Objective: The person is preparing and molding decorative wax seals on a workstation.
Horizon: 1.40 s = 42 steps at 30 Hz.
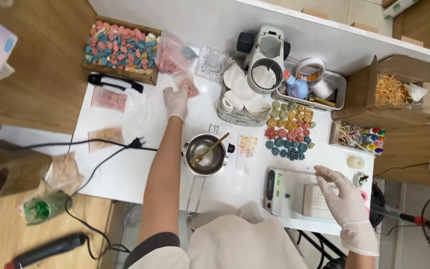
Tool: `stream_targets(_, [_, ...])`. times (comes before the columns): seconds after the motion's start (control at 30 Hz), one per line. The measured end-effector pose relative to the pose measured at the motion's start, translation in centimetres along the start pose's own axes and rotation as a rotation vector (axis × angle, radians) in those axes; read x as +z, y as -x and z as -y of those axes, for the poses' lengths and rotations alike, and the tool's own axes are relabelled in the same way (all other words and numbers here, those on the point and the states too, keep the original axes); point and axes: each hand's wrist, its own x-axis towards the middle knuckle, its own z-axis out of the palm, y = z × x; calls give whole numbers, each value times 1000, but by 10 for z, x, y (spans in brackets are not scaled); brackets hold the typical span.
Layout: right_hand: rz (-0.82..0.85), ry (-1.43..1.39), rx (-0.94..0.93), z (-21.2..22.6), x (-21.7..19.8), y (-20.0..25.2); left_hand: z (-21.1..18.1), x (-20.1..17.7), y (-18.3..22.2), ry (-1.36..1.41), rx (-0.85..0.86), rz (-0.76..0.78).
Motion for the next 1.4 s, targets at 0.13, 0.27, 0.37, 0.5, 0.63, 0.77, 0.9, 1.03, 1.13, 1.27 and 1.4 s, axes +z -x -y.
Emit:
stream_targets(0.13, [-79,1,-65,8,25,5,-44,-3,13,-139,-107,-21])
stream_targets(0.27, [-25,178,113,20,38,12,-48,-13,23,-284,-80,169])
stream_targets(0.37, [-5,81,159,18,45,18,-12,-12,29,-319,84,215])
stream_targets(0.5, [9,173,260,24,50,20,-88,-62,44,-207,203,320])
stream_targets(0.63, [56,99,312,31,53,24,-139,-45,-14,-188,338,298])
stream_targets(0.77, [25,60,280,32,55,27,-149,14,-78,-821,477,131])
stream_targets(0.9, [29,48,373,24,54,32,-67,80,-107,-963,652,82])
stream_targets(1.03, [62,38,405,19,51,38,-85,81,-88,-1083,462,-26])
stream_targets(1.13, [66,14,447,15,52,38,-76,93,-93,-1102,365,-69])
stream_targets(1.27, [82,35,433,15,52,33,-103,71,-68,-1090,428,-6])
stream_targets(1.4, [110,63,450,10,53,30,-151,31,-41,-1139,668,179])
